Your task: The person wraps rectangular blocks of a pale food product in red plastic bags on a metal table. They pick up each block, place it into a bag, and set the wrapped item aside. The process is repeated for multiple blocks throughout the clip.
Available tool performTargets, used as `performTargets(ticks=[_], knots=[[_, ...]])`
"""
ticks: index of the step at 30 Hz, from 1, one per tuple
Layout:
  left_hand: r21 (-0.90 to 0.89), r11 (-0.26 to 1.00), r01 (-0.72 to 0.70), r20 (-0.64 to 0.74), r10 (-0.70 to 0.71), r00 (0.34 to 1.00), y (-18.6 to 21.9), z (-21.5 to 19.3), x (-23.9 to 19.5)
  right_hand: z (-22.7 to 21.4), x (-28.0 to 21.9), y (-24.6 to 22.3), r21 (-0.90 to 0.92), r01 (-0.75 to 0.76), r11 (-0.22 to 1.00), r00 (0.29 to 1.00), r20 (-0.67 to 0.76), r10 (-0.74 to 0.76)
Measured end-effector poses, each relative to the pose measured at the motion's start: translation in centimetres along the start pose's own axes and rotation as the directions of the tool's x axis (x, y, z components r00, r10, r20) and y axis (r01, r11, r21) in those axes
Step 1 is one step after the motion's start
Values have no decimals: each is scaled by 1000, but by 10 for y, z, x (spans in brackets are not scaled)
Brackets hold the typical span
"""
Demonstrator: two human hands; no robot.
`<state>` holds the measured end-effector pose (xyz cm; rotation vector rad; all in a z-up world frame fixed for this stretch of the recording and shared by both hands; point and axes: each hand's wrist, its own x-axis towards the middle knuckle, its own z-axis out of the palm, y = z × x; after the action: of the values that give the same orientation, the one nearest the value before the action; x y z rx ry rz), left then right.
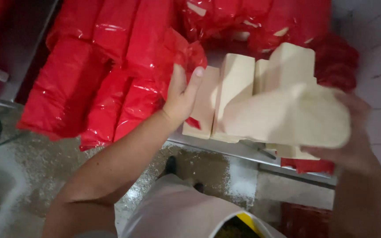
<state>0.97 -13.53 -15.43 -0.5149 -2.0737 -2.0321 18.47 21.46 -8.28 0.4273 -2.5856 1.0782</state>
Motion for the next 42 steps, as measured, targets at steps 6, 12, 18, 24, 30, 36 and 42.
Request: performTargets(ticks=[6, 12, 18, 24, 30, 36, 42], knots=[[372, 909, 186, -152, -138, 979, -65, -22, -55, 25, -22, -61, 26, 94, 995, 995, -39, -92], [494, 811, -314, 494, 35, 869, -40, -13, -138, 58, -122, -42, -247, -342, 907, 931, -219, 291], [133, 970, -204, 550, 99, 830, -55, 22, -200, 68, -203, -49, 197, -214, 957, 977, 35, 211], [168, 980, -106, 728, -51, 684, -26, 41, -178, 78, -203, -87, 290, -376, 880, 922, 211, 325], [282, 959, -27, 829, -230, 511, -2, 20, -146, 83, -194, -46, 358, -291, 887, 953, 194, 234], [147, 975, 167, 909, -200, 367, 58, 1, -60, 59, -60, -66, 23, 144, 989, 985, 91, -145], [412, 897, -161, 738, -225, 636, 111, 49, -13, 7, 14, -72, 386, -149, 910, 934, 357, 2]])
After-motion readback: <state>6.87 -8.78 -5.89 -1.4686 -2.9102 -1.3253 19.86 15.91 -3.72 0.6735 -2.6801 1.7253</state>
